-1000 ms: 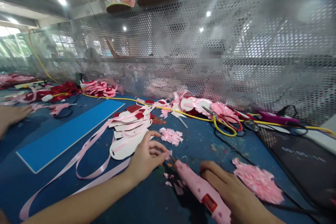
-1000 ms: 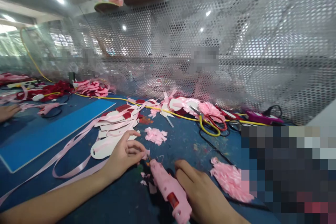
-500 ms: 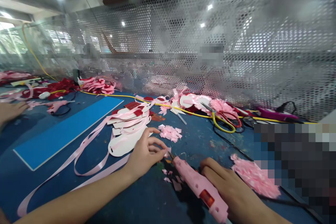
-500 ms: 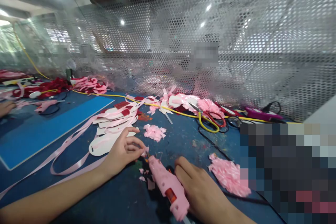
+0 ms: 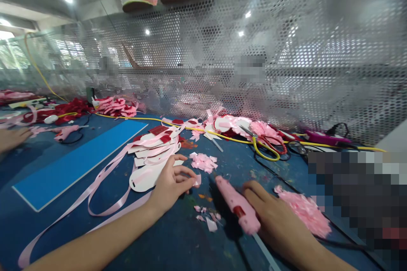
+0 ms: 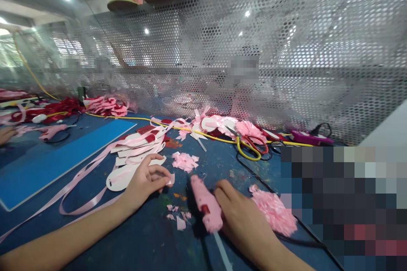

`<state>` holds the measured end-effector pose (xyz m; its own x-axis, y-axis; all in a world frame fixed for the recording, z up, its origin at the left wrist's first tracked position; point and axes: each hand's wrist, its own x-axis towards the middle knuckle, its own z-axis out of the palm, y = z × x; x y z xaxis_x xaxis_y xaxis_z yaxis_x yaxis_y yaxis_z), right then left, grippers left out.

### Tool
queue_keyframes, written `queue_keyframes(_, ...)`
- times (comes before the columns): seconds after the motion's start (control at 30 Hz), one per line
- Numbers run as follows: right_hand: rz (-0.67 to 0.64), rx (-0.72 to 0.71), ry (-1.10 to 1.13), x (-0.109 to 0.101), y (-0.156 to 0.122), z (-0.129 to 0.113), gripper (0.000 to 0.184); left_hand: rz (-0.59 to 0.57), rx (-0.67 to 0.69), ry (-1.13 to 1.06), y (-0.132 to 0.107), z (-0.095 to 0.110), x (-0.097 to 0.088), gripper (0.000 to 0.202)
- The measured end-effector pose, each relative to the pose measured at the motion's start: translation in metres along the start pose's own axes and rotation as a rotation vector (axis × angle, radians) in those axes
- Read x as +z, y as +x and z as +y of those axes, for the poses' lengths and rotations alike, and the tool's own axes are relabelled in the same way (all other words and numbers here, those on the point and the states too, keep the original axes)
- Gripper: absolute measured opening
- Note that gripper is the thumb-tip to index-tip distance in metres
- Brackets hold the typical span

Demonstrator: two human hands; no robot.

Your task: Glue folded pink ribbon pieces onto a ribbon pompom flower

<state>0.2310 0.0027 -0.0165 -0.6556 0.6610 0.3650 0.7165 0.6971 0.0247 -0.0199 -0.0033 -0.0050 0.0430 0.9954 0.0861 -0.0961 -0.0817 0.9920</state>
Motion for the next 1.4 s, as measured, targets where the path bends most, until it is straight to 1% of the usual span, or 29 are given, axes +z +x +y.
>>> queue_keyframes(0.03,0.027,0.065,-0.019,0.0,0.001,0.004,0.023,0.001,0.006,-0.012,0.0,0.0,0.0,0.047)
queue_keyframes(0.1,0.11,0.17,-0.031,-0.003,0.004,0.01,0.035,-0.002,0.011,-0.03,-0.001,0.0,0.0,0.047)
queue_keyframes(0.17,0.21,0.201,0.043,-0.008,0.006,0.009,0.045,-0.016,0.007,-0.054,-0.004,0.001,0.003,0.048)
queue_keyframes(0.23,0.301,0.174,0.193,-0.014,0.007,-0.001,0.04,-0.032,-0.01,-0.102,-0.01,0.002,0.007,0.05)
queue_keyframes(0.33,0.363,0.092,0.434,-0.017,0.007,-0.025,0.02,-0.076,-0.064,-0.205,-0.022,0.002,0.016,0.054)
queue_keyframes(0.4,0.374,0.004,0.543,-0.016,0.006,-0.04,0.015,-0.113,-0.107,-0.25,-0.03,0.001,0.022,0.057)
queue_keyframes(0.47,0.362,-0.105,0.626,-0.013,0.005,-0.049,0.017,-0.14,-0.139,-0.271,-0.035,0.001,0.027,0.058)
queue_keyframes(0.57,0.313,-0.228,0.686,-0.011,0.003,-0.052,0.025,-0.172,-0.164,-0.272,-0.039,0.001,0.031,0.061)
queue_keyframes(0.63,0.293,-0.266,0.679,-0.011,0.002,-0.05,0.028,-0.19,-0.173,-0.259,-0.04,0.002,0.032,0.062)
queue_keyframes(0.77,0.298,-0.279,0.666,-0.013,0.001,-0.049,0.022,-0.201,-0.185,-0.242,-0.04,0.002,0.033,0.06)
queue_keyframes(0.9,0.306,-0.24,0.694,-0.014,0.002,-0.052,0.019,-0.199,-0.176,-0.234,-0.041,0.001,0.033,0.058)
queue_keyframes(1.07,0.291,-0.184,0.709,-0.012,0.003,-0.054,0.018,-0.189,-0.159,-0.211,-0.04,0.0,0.032,0.054)
queue_keyframes(1.2,0.329,-0.191,0.665,-0.011,0.004,-0.053,0.021,-0.192,-0.161,-0.188,-0.041,0.0,0.031,0.052)
queue_keyframes(1.4,0.325,-0.17,0.659,-0.014,0.004,-0.054,0.015,-0.204,-0.172,-0.185,-0.041,0.001,0.032,0.052)
